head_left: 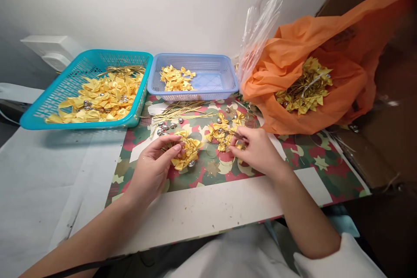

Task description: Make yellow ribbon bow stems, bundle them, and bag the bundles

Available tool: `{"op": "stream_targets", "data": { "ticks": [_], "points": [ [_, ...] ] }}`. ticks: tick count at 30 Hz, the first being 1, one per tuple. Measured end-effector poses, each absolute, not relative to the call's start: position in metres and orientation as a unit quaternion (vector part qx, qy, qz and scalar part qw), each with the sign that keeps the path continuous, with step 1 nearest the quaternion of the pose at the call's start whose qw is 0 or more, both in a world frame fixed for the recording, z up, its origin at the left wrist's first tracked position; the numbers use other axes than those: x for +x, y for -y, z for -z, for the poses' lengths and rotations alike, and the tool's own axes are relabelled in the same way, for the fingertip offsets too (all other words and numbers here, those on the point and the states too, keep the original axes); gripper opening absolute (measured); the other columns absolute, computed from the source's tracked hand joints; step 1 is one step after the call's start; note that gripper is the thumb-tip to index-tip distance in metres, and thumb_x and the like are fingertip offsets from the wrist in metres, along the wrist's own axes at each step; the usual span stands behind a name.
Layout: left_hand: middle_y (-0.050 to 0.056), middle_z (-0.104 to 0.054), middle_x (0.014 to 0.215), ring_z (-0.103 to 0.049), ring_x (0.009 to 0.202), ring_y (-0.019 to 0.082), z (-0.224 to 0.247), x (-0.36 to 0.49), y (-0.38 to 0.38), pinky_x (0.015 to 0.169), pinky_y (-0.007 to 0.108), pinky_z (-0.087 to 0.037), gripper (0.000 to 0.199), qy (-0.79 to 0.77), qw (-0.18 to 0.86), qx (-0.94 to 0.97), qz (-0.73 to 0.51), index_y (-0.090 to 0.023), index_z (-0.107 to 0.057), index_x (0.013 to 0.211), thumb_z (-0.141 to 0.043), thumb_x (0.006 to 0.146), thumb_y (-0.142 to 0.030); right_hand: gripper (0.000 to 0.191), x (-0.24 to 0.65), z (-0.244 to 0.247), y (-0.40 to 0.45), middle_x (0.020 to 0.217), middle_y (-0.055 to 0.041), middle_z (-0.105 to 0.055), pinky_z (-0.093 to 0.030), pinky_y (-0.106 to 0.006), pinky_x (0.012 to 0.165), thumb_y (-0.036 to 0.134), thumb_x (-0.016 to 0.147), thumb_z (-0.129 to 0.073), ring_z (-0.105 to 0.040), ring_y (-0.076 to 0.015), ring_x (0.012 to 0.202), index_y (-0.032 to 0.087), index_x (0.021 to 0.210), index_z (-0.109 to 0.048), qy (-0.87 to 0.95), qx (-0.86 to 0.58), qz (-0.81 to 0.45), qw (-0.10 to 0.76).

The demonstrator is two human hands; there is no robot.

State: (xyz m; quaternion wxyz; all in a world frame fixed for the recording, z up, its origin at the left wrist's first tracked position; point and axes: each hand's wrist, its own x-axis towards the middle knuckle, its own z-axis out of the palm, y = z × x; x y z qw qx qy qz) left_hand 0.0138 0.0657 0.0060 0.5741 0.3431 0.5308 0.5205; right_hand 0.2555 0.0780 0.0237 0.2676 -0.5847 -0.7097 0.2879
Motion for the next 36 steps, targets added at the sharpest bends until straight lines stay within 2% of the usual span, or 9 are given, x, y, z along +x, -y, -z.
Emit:
{"op": "stream_targets", "data": {
  "ticks": [3,5,8,11,19,24,28,33,36],
  "points": [
    [0.001,-0.070,0.084,-0.062,0.069,0.013,-0.002,0.013,-0.063,0.058,0.021,-0.052,0.024,-0.532,0.568,0.377,-0.503,-0.022,-0.075,0.086,-0.083,0.065,-0.031,0.044,0.255,-0.030,-0.079,0.069,0.0035,-0.057,-0.026,-0.025,0.052,0.020,0.067,-0.071,-0.033,-0.0075,0.053,0.022,0.062,-0.028,0.589,-0.545,-0.417,0.428],
    [0.002,-0.071,0.090,-0.063,0.075,0.014,0.001,0.013,-0.062,0.059,0.020,-0.052,0.024,-0.527,0.566,0.397,-0.494,-0.023,-0.075,0.089,-0.083,0.068,-0.033,0.049,0.253,-0.031,-0.080,0.070,0.0045,-0.053,-0.024,-0.024,0.049,0.025,0.063,-0.078,-0.030,-0.0059,0.052,0.022,0.062,-0.028,0.496,-0.507,-0.516,0.480],
    [0.002,-0.072,0.093,-0.063,0.080,0.015,0.003,0.013,-0.061,0.060,0.019,-0.052,0.025,-0.523,0.568,0.408,-0.487,-0.024,-0.076,0.091,-0.082,0.070,-0.034,0.059,0.247,-0.029,-0.082,0.060,0.0084,-0.040,-0.017,-0.022,0.045,0.031,0.058,-0.083,-0.023,-0.0041,0.049,0.022,0.062,-0.025,0.359,-0.445,-0.673,0.469],
    [0.003,-0.072,0.095,-0.062,0.074,0.014,0.001,0.013,-0.061,0.053,0.018,-0.050,0.028,-0.537,0.562,0.405,-0.480,-0.023,-0.076,0.093,-0.082,0.069,-0.037,0.061,0.240,-0.024,-0.082,0.054,0.0109,-0.029,-0.014,-0.020,0.044,0.032,0.057,-0.085,-0.017,-0.0038,0.048,0.022,0.063,-0.026,0.279,-0.406,-0.749,0.443],
    [0.005,-0.073,0.099,-0.064,0.076,0.017,-0.001,0.015,-0.060,0.052,0.021,-0.051,0.025,-0.537,0.550,0.436,-0.468,-0.024,-0.076,0.092,-0.081,0.071,-0.037,0.060,0.229,-0.013,-0.078,0.054,0.0113,-0.026,-0.010,-0.021,0.044,0.027,0.059,-0.086,-0.014,-0.0035,0.048,0.021,0.063,-0.026,0.232,-0.358,-0.802,0.417],
    [0.004,-0.073,0.096,-0.065,0.088,0.019,-0.001,0.015,-0.060,0.060,0.021,-0.053,0.020,-0.533,0.545,0.455,-0.461,-0.026,-0.077,0.090,-0.080,0.072,-0.036,0.065,0.223,-0.013,-0.076,0.056,0.0116,-0.026,-0.009,-0.022,0.043,0.027,0.058,-0.088,-0.012,-0.0028,0.047,0.021,0.064,-0.023,0.240,-0.355,-0.800,0.420],
    [0.004,-0.072,0.096,-0.065,0.090,0.020,-0.001,0.015,-0.059,0.064,0.023,-0.054,0.019,-0.522,0.553,0.469,-0.450,-0.025,-0.076,0.089,-0.079,0.074,-0.036,0.068,0.219,-0.015,-0.074,0.054,0.0118,-0.026,-0.009,-0.022,0.042,0.030,0.057,-0.089,-0.014,-0.0030,0.047,0.021,0.063,-0.022,0.255,-0.372,-0.785,0.424],
    [0.002,-0.071,0.095,-0.064,0.086,0.016,0.000,0.015,-0.057,0.067,0.020,-0.053,0.018,-0.503,0.565,0.472,-0.454,-0.027,-0.076,0.092,-0.078,0.076,-0.033,0.063,0.214,-0.014,-0.072,0.055,0.0120,-0.032,-0.010,-0.021,0.043,0.025,0.057,-0.088,-0.017,-0.0029,0.047,0.021,0.063,-0.025,0.242,-0.398,-0.765,0.445],
    [0.000,-0.071,0.093,-0.063,0.083,0.012,0.002,0.015,-0.056,0.069,0.017,-0.053,0.025,-0.461,0.592,0.459,-0.476,-0.030,-0.074,0.100,-0.079,0.076,-0.029,0.064,0.212,-0.014,-0.070,0.056,0.0120,-0.034,-0.010,-0.021,0.043,0.025,0.057,-0.088,-0.018,-0.0027,0.047,0.021,0.064,-0.025,0.235,-0.400,-0.762,0.452]
  ]
}}
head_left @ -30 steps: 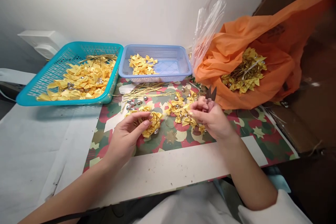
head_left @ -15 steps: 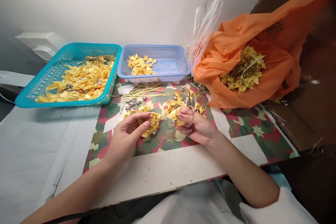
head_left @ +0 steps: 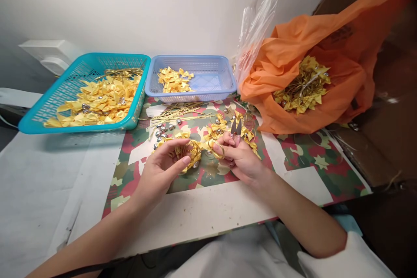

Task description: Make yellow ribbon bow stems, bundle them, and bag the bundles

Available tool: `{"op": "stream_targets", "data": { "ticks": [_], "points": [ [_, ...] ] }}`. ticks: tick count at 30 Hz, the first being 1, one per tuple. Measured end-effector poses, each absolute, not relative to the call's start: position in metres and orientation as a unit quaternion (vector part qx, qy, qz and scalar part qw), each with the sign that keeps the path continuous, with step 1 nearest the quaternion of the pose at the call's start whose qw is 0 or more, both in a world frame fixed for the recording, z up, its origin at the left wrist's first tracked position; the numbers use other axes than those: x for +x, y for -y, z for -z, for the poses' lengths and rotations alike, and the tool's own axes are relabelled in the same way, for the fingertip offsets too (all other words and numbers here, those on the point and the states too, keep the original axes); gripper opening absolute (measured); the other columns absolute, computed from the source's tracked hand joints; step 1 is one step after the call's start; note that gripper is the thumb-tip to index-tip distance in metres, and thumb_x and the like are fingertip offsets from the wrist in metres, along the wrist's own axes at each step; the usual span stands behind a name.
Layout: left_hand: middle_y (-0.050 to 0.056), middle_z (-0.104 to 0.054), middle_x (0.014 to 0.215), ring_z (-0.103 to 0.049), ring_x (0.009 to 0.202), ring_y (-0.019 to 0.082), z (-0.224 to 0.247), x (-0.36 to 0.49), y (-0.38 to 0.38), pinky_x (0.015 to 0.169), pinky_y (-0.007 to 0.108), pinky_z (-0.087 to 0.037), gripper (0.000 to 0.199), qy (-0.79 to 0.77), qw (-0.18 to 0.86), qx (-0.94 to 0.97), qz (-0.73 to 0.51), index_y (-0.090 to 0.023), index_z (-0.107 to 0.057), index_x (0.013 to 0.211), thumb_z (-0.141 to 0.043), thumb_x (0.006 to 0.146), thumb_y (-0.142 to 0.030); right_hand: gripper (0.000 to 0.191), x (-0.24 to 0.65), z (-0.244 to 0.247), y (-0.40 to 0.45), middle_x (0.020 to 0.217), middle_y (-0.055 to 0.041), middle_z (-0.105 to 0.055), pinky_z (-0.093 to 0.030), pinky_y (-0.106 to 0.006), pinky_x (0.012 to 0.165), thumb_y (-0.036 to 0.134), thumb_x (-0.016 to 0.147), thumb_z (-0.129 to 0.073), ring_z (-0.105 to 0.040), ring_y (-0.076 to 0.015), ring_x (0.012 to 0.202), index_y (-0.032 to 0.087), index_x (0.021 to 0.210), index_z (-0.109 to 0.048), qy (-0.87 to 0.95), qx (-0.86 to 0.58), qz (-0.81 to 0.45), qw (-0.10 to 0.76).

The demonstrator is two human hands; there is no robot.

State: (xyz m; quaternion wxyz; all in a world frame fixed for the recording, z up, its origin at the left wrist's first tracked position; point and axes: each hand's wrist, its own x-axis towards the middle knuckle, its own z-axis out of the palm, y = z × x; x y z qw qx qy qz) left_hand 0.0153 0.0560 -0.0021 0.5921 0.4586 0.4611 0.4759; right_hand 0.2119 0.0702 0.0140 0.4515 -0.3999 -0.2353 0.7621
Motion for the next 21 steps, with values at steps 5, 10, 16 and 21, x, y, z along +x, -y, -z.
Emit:
{"op": "stream_targets", "data": {
  "ticks": [5,10,16,21],
  "points": [
    [-0.001,-0.071,0.092,-0.065,0.085,0.011,0.004,0.015,-0.054,0.072,0.017,-0.054,0.038,-0.426,0.614,0.436,-0.502,-0.033,-0.070,0.111,-0.080,0.076,-0.022,0.066,0.212,-0.014,-0.070,0.055,0.0127,-0.030,-0.009,-0.021,0.044,0.028,0.056,-0.089,-0.015,-0.0022,0.046,0.021,0.065,-0.024,0.219,-0.380,-0.785,0.439],
    [0.000,-0.072,0.091,-0.065,0.087,0.012,0.004,0.014,-0.054,0.073,0.016,-0.054,0.037,-0.418,0.615,0.437,-0.505,-0.033,-0.069,0.111,-0.078,0.078,-0.021,0.065,0.213,-0.013,-0.072,0.056,0.0125,-0.027,-0.010,-0.021,0.043,0.031,0.056,-0.088,-0.015,-0.0027,0.046,0.022,0.064,-0.024,0.207,-0.392,-0.795,0.414],
    [0.000,-0.068,0.096,-0.065,0.081,0.013,0.001,0.018,-0.049,0.069,0.020,-0.056,0.049,-0.377,0.648,0.450,-0.486,-0.032,-0.067,0.116,-0.084,0.070,-0.025,0.045,0.193,-0.006,-0.058,0.064,0.0051,-0.055,-0.034,-0.024,0.053,0.024,0.071,-0.072,-0.044,-0.0084,0.056,0.022,0.062,-0.028,0.433,-0.492,-0.541,0.527],
    [0.001,-0.066,0.090,-0.065,0.078,0.013,-0.004,0.021,-0.049,0.066,0.020,-0.054,0.053,-0.425,0.667,0.430,-0.436,-0.029,-0.058,0.125,-0.080,0.076,-0.024,0.040,0.184,0.002,-0.048,0.063,0.0050,-0.057,-0.036,-0.025,0.055,0.018,0.076,-0.065,-0.044,-0.0079,0.053,0.022,0.061,-0.028,0.549,-0.486,-0.456,0.505]
  ]
}}
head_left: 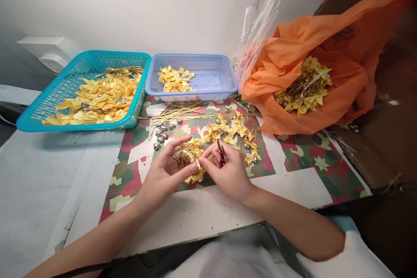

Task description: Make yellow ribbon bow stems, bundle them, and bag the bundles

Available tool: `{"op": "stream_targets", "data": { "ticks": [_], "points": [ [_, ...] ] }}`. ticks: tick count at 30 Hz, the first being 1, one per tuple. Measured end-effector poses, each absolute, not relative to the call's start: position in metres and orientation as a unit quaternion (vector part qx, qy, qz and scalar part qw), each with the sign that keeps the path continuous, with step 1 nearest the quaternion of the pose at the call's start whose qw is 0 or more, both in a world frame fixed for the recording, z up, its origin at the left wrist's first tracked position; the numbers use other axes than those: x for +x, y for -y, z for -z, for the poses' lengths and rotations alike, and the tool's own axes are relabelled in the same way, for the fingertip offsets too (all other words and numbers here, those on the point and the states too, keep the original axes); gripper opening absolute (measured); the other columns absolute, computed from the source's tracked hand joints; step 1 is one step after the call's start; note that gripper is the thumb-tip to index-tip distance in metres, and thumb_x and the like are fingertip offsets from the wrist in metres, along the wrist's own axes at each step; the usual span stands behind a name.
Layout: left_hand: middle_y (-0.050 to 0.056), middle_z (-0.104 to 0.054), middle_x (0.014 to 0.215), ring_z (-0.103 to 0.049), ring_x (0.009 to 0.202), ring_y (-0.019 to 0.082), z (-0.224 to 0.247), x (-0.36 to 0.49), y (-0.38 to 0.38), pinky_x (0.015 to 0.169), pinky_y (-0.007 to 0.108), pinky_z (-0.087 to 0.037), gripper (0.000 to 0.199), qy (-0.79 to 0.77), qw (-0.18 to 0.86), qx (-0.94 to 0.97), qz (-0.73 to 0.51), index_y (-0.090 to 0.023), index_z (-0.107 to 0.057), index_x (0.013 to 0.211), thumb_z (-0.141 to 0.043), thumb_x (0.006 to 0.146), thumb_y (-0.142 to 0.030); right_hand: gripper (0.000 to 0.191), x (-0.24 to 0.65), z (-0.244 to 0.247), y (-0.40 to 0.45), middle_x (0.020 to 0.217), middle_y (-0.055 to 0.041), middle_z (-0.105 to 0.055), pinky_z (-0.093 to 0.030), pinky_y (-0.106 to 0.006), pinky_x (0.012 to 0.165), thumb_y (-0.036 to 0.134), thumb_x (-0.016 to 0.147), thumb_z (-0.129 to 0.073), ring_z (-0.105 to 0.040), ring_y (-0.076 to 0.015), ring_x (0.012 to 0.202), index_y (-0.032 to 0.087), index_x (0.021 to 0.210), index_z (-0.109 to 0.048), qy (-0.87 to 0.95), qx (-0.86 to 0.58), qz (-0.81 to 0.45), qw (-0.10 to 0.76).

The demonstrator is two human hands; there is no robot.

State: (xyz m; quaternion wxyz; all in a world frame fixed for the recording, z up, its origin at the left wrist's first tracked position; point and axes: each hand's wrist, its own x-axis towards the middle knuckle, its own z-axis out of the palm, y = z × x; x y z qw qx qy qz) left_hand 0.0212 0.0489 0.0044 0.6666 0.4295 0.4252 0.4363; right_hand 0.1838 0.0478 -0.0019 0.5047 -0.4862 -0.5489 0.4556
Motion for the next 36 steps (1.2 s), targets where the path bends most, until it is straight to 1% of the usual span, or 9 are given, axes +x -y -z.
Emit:
{"op": "stream_targets", "data": {
  "ticks": [3,8,11,17,23,26,30,33,36],
  "points": [
    [0.004,-0.067,0.094,-0.066,0.088,0.017,-0.004,0.020,-0.052,0.072,0.023,-0.055,0.057,-0.426,0.680,0.417,-0.426,-0.027,-0.054,0.128,-0.079,0.077,-0.030,0.042,0.186,0.003,-0.049,0.067,0.0042,-0.061,-0.034,-0.024,0.052,0.018,0.076,-0.066,-0.040,-0.0067,0.049,0.022,0.061,-0.028,0.563,-0.487,-0.435,0.507],
    [0.003,-0.066,0.090,-0.066,0.080,0.019,0.000,0.019,-0.053,0.067,0.027,-0.055,0.079,-0.402,0.696,0.413,-0.429,-0.026,-0.051,0.131,-0.088,0.062,-0.036,0.031,0.186,0.003,-0.048,0.060,0.0048,-0.051,-0.030,-0.023,0.050,0.015,0.077,-0.063,-0.039,-0.0081,0.050,0.022,0.063,-0.037,0.623,-0.507,-0.298,0.517],
    [0.002,-0.065,0.087,-0.066,0.079,0.017,-0.003,0.021,-0.053,0.071,0.026,-0.055,0.071,-0.452,0.675,0.405,-0.420,-0.025,-0.053,0.129,-0.086,0.066,-0.029,0.033,0.186,0.004,-0.049,0.057,0.0056,-0.047,-0.030,-0.023,0.050,0.014,0.077,-0.062,-0.037,-0.0084,0.050,0.022,0.062,-0.034,0.638,-0.501,-0.277,0.514],
    [-0.002,-0.062,0.071,-0.063,0.065,0.013,-0.012,0.015,-0.063,0.061,0.022,-0.054,0.065,-0.485,0.671,0.326,-0.457,-0.023,-0.059,0.124,-0.086,0.065,-0.027,0.043,0.213,-0.007,-0.067,0.073,0.0024,-0.062,-0.031,-0.024,0.051,0.023,0.077,-0.067,-0.035,-0.0074,0.050,0.023,0.063,-0.026,0.584,-0.527,-0.354,0.506],
    [-0.002,-0.065,0.075,-0.064,0.071,0.010,-0.011,0.009,-0.068,0.067,0.016,-0.054,0.048,-0.487,0.636,0.286,-0.525,-0.026,-0.069,0.108,-0.087,0.063,-0.025,0.033,0.234,-0.012,-0.075,0.066,0.0028,-0.051,-0.026,-0.024,0.057,0.011,0.067,-0.069,-0.046,-0.0133,0.069,0.020,0.063,-0.037,0.781,-0.526,-0.249,0.228],
    [-0.003,-0.066,0.076,-0.064,0.073,0.009,-0.009,0.011,-0.068,0.069,0.015,-0.054,0.036,-0.491,0.613,0.293,-0.546,-0.025,-0.074,0.095,-0.088,0.062,-0.025,0.026,0.232,-0.007,-0.072,0.066,0.0023,-0.046,-0.022,-0.025,0.055,0.008,0.068,-0.063,-0.045,-0.0131,0.068,0.020,0.064,-0.041,0.815,-0.511,-0.216,0.169],
    [-0.001,-0.070,0.082,-0.064,0.076,0.011,-0.006,0.011,-0.065,0.065,0.015,-0.053,0.022,-0.508,0.582,0.346,-0.532,-0.023,-0.076,0.085,-0.086,0.065,-0.028,0.031,0.229,-0.005,-0.071,0.062,0.0036,-0.043,-0.029,-0.025,0.056,0.011,0.073,-0.061,-0.046,-0.0126,0.062,0.021,0.061,-0.035,0.763,-0.498,-0.295,0.289],
    [0.002,-0.071,0.086,-0.064,0.075,0.014,-0.003,0.010,-0.062,0.057,0.019,-0.053,0.024,-0.525,0.570,0.397,-0.493,-0.023,-0.076,0.092,-0.083,0.070,-0.030,0.045,0.230,-0.010,-0.071,0.067,0.0018,-0.055,-0.043,-0.029,0.064,0.024,0.081,-0.066,-0.057,-0.0147,0.068,0.023,0.063,-0.025,0.635,-0.455,-0.442,0.442],
    [0.004,-0.073,0.087,-0.066,0.080,0.018,-0.004,0.013,-0.061,0.061,0.024,-0.055,0.032,-0.513,0.574,0.442,-0.461,-0.022,-0.076,0.102,-0.082,0.071,-0.029,0.041,0.228,-0.015,-0.071,0.073,0.0004,-0.058,-0.047,-0.030,0.066,0.030,0.086,-0.063,-0.059,-0.0151,0.072,0.023,0.065,-0.029,0.558,-0.381,-0.546,0.495]
  ]
}}
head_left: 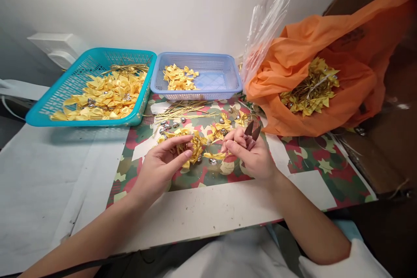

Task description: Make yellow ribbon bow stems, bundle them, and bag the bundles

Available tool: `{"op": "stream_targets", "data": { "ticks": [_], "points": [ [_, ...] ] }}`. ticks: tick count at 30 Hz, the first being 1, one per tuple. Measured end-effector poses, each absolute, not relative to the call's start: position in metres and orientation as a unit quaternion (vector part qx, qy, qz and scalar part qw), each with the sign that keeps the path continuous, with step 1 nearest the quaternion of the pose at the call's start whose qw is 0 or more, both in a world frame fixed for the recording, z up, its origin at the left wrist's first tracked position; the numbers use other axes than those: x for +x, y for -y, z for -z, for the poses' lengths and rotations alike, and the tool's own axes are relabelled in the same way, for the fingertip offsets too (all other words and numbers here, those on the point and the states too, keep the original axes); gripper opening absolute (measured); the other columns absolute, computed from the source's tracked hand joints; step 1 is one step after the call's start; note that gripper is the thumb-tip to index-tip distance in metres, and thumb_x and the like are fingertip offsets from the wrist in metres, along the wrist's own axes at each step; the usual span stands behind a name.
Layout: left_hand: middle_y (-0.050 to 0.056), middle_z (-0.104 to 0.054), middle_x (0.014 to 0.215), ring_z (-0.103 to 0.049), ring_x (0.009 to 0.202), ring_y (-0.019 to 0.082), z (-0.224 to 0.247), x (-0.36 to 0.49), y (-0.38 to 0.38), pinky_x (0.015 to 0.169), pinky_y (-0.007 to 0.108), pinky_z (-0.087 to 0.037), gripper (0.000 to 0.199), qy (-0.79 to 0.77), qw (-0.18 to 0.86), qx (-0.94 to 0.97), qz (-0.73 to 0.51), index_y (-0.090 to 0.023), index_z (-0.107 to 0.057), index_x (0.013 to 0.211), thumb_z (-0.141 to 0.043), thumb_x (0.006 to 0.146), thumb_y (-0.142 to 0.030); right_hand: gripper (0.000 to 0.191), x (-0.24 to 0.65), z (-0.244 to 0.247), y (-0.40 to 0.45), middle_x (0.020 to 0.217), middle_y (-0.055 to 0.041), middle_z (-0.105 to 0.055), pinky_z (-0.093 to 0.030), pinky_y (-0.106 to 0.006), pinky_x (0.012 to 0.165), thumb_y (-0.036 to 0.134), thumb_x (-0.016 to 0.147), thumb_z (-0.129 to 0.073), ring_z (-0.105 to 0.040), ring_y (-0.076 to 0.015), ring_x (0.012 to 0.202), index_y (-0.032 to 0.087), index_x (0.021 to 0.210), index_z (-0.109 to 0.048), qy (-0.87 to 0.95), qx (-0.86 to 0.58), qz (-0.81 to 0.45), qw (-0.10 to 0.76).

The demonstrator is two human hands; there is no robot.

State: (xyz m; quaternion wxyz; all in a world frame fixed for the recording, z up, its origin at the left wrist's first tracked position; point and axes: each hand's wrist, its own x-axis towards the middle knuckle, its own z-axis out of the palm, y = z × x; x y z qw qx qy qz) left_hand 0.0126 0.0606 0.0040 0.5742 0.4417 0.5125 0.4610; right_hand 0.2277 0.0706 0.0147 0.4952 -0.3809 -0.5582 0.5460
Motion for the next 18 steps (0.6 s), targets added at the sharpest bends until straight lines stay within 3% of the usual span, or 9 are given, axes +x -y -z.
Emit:
{"op": "stream_targets", "data": {
  "ticks": [3,6,12,18],
  "points": [
    [0.006,-0.074,0.095,-0.068,0.089,0.021,-0.006,0.016,-0.060,0.071,0.028,-0.058,0.037,-0.484,0.594,0.473,-0.435,-0.022,-0.075,0.104,-0.084,0.068,-0.026,0.038,0.221,-0.017,-0.070,0.070,0.0021,-0.053,-0.038,-0.025,0.053,0.034,0.088,-0.062,-0.048,-0.0107,0.059,0.022,0.066,-0.033,0.514,-0.317,-0.617,0.504],
    [0.007,-0.073,0.107,-0.068,0.097,0.023,-0.006,0.019,-0.059,0.079,0.031,-0.059,0.039,-0.460,0.608,0.496,-0.415,-0.023,-0.076,0.102,-0.086,0.065,-0.025,0.040,0.214,-0.015,-0.070,0.068,0.0039,-0.050,-0.031,-0.024,0.048,0.037,0.087,-0.063,-0.038,-0.0085,0.054,0.022,0.067,-0.033,0.491,-0.273,-0.655,0.505],
    [0.007,-0.074,0.092,-0.068,0.085,0.021,-0.003,0.019,-0.057,0.074,0.030,-0.058,0.023,-0.460,0.581,0.540,-0.399,-0.020,-0.077,0.093,-0.080,0.073,-0.031,0.039,0.209,-0.012,-0.068,0.069,0.0035,-0.048,-0.033,-0.024,0.051,0.036,0.087,-0.063,-0.041,-0.0093,0.057,0.022,0.067,-0.033,0.502,-0.254,-0.654,0.506],
    [0.006,-0.073,0.086,-0.066,0.079,0.020,-0.004,0.020,-0.057,0.070,0.029,-0.055,0.019,-0.470,0.558,0.554,-0.403,-0.020,-0.077,0.088,-0.080,0.072,-0.028,0.040,0.208,-0.015,-0.066,0.068,0.0029,-0.050,-0.039,-0.026,0.055,0.041,0.086,-0.063,-0.045,-0.0107,0.058,0.023,0.067,-0.033,0.531,-0.272,-0.629,0.498]
  ]
}}
